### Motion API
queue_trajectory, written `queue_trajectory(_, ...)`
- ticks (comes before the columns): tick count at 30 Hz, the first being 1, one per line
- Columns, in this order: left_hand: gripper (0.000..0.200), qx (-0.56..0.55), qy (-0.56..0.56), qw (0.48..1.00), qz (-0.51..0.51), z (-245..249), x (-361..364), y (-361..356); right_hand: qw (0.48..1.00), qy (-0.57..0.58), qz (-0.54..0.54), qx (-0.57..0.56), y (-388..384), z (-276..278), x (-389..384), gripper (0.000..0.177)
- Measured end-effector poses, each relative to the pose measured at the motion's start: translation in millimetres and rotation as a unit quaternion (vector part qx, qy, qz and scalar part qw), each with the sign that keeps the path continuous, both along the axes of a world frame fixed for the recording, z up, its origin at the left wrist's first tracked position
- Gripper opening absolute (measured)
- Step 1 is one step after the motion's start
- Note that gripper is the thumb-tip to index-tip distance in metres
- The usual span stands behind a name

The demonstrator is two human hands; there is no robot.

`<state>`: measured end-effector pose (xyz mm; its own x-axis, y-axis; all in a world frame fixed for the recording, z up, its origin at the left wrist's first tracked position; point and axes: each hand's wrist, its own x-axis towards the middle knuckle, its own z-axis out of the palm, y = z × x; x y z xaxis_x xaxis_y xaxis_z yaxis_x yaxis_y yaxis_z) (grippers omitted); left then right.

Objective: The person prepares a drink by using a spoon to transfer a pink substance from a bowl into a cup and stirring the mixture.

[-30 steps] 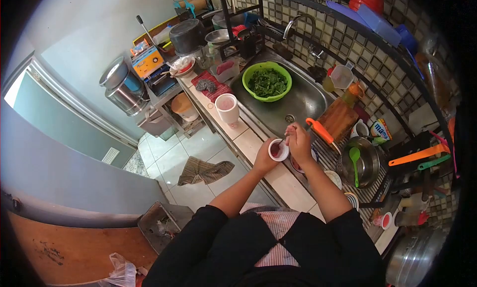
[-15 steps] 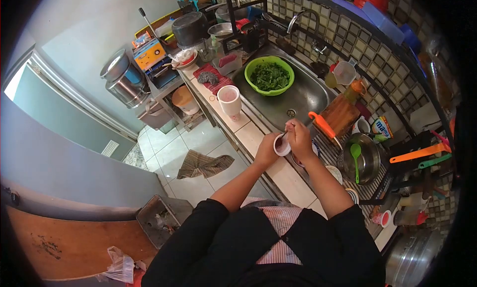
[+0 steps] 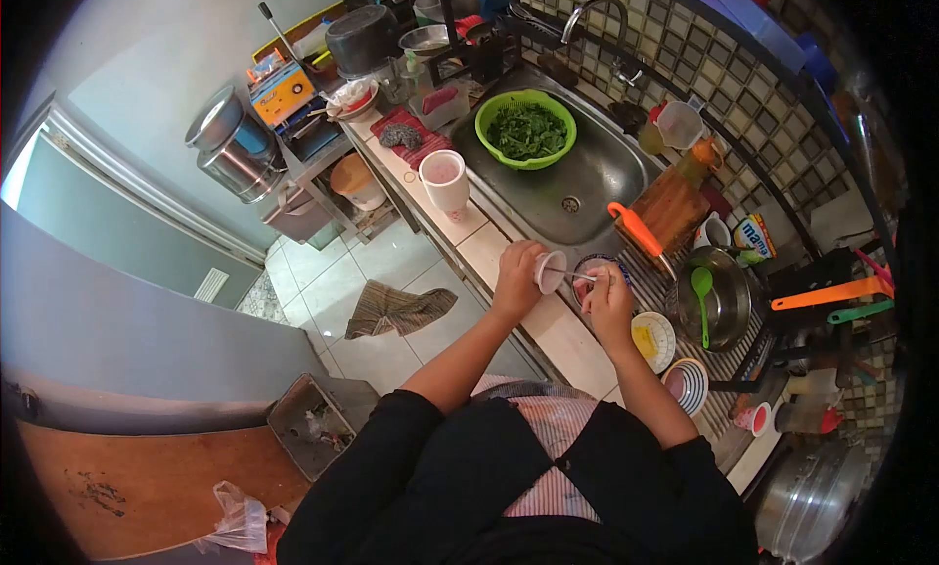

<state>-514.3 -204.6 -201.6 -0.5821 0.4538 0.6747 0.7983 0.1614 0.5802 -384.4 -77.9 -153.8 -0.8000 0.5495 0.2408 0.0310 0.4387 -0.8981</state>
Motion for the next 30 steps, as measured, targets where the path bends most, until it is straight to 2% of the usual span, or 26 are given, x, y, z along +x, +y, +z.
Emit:
queue_trajectory(2,0.048,0.01,0.024,1.0,0.012,17,-7,-1,0.965,0.039,0.019,-0.259,-1,-4,4,0.027)
queue_trajectory(3,0.048,0.021,0.05,0.998,0.025,26,-10,-2,0.964,0.04,0.017,-0.263,-3,1,5,0.027)
queue_trajectory(5,0.049,0.007,0.069,0.997,0.043,36,-16,-2,0.914,0.047,-0.015,-0.403,-5,16,2,0.028)
queue_trajectory(7,0.049,0.007,-0.013,0.998,0.059,44,-20,-2,0.917,0.074,-0.02,-0.392,-4,24,-2,0.029)
queue_trajectory(9,0.047,0.011,0.007,0.998,0.056,57,-21,-5,0.939,0.119,-0.012,-0.321,0,36,-5,0.028)
queue_trajectory(11,0.051,0.043,-0.112,0.992,0.041,64,-15,-6,0.937,0.129,-0.019,-0.323,4,50,-4,0.029)
queue_trajectory(14,0.062,0.043,-0.155,0.987,0.03,75,-4,-4,0.952,0.192,0.005,-0.238,6,65,1,0.031)
queue_trajectory(15,0.062,0.042,-0.157,0.986,0.031,81,1,-4,0.952,0.19,0.005,-0.24,5,69,4,0.031)
queue_trajectory(17,0.056,0.14,-0.242,0.96,-0.022,90,9,-3,0.963,0.214,0.013,-0.161,2,77,9,0.031)
queue_trajectory(19,0.06,0.119,-0.232,0.965,-0.014,87,9,-8,0.966,0.228,0.022,-0.123,-1,82,17,0.032)
queue_trajectory(21,0.059,0.133,-0.247,0.959,-0.052,80,9,-11,0.963,0.268,0.021,0.012,0,82,22,0.03)
queue_trajectory(22,0.066,0.099,-0.23,0.966,-0.058,77,7,-16,0.953,0.293,0.033,0.067,0,85,24,0.027)
queue_trajectory(23,0.066,0.096,-0.233,0.966,-0.056,73,5,-20,0.954,0.291,0.033,0.063,0,89,24,0.027)
queue_trajectory(25,0.056,0.049,-0.163,0.984,-0.041,65,1,-27,0.924,0.283,0.166,0.197,2,95,18,0.019)
queue_trajectory(26,0.049,0.038,-0.164,0.985,-0.044,69,1,-30,0.921,0.26,0.176,0.231,-1,95,14,0.013)
queue_trajectory(30,0.051,-0.023,-0.175,0.983,-0.048,75,-2,-40,0.922,0.201,0.209,0.255,-7,83,-6,0.012)
